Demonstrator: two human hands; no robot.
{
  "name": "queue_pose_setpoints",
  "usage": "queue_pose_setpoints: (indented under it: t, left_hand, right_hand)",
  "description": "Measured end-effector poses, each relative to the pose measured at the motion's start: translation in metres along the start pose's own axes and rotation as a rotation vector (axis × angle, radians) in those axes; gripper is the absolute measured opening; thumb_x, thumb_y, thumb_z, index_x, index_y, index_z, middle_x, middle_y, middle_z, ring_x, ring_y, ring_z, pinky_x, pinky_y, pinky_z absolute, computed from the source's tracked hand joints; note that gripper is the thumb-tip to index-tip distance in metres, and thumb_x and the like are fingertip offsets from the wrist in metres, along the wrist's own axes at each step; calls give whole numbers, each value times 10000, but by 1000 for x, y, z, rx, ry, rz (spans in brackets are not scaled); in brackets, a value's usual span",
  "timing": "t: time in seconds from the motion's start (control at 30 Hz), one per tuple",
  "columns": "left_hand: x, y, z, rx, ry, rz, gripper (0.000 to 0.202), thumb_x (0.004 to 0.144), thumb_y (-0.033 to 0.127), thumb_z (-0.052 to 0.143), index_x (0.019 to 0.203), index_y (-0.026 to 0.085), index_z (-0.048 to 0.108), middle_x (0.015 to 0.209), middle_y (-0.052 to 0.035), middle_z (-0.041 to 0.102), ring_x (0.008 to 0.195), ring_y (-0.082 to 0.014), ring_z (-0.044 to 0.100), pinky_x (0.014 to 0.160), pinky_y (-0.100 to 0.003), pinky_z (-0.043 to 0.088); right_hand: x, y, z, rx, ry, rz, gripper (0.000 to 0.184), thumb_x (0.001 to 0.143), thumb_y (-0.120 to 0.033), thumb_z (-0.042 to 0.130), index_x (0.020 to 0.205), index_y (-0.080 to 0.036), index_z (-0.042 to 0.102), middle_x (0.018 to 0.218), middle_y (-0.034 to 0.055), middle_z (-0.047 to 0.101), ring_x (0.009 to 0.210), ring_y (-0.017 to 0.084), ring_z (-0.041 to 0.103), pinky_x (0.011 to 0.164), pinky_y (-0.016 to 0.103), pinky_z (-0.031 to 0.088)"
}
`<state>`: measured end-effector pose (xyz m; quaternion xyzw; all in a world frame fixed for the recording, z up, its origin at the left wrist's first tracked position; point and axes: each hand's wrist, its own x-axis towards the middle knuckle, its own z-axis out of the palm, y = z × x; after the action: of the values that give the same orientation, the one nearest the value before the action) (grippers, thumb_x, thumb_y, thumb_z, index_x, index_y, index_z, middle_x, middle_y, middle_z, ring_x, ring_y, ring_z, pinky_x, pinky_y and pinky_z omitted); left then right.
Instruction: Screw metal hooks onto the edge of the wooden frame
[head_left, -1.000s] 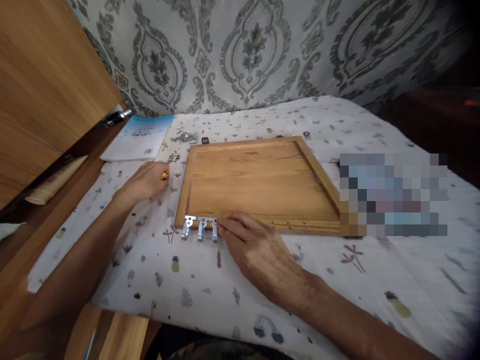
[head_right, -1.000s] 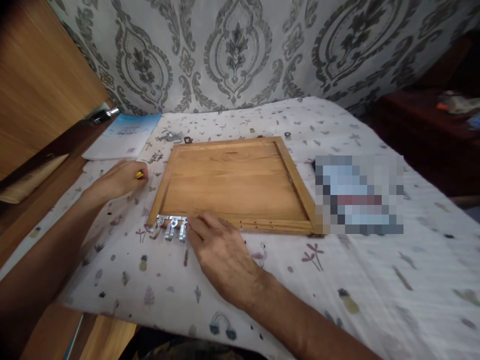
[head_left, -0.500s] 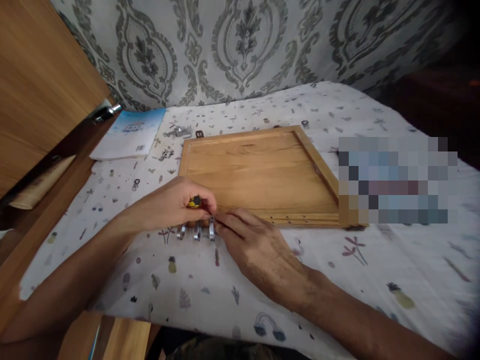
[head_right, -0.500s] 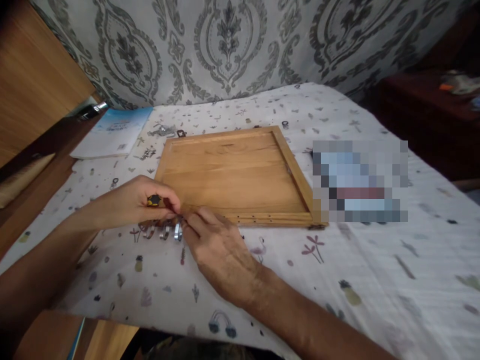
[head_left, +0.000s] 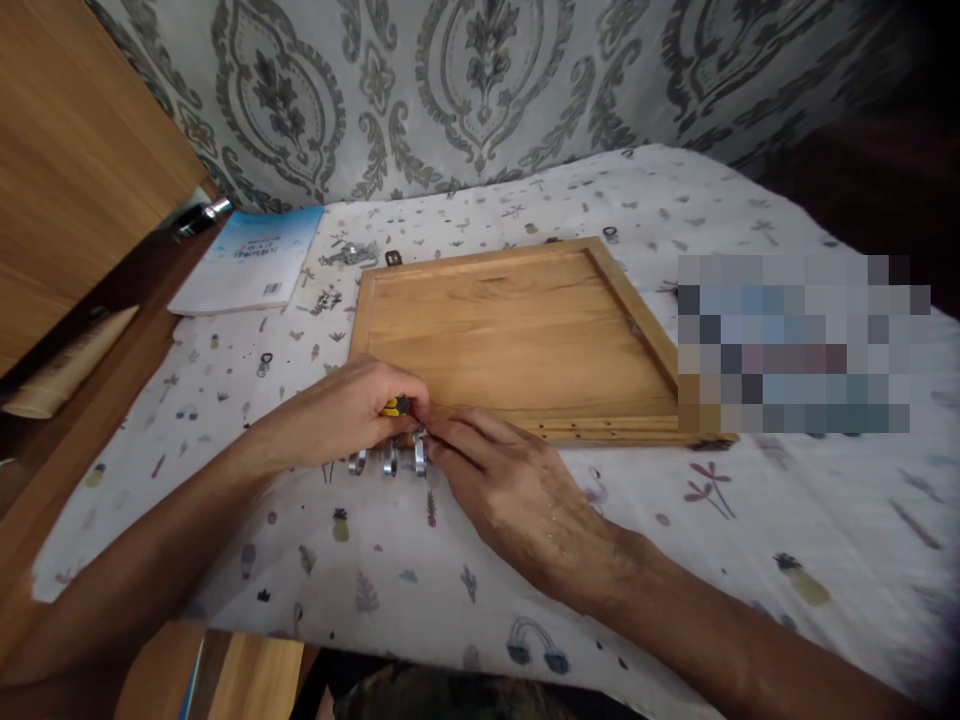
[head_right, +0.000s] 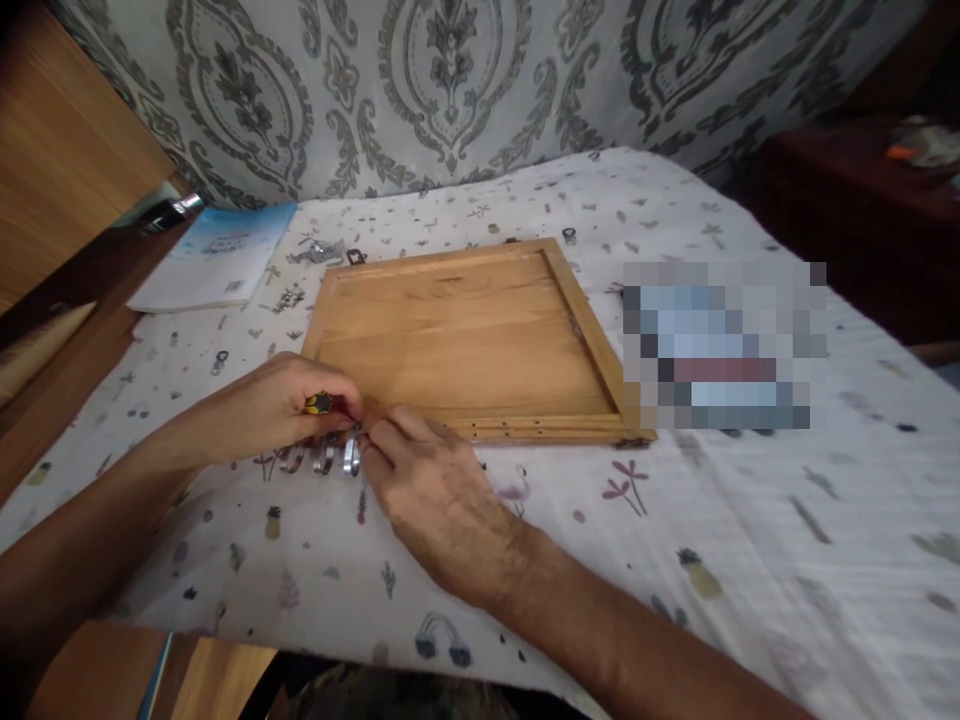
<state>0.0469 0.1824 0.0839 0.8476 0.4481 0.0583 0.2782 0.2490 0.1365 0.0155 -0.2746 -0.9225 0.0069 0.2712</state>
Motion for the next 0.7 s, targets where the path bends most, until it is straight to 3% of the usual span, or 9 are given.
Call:
queue_pose_setpoints:
  t: [0.47,0.7]
  left_hand:
    - [-2,3,4,2,-4,0,145,822,46,627,785,177,678,702,55,684,637,-90,583,598,-208,377]
    - [3,4,6,20,-35,28,193,830,47,594,669,153,605,666,40,630,624,-87,552,583,-213,360]
  right_hand:
    - [1,0,0,2,4,4,224,898,-43,561,1068,-36,708,1158,161,720,960,291,638,763,426,625]
    - [2,0,1,15,-11,17,243,914,-47,537,1095,-54,699,1075,134,727,949,275,620,753,412,607]
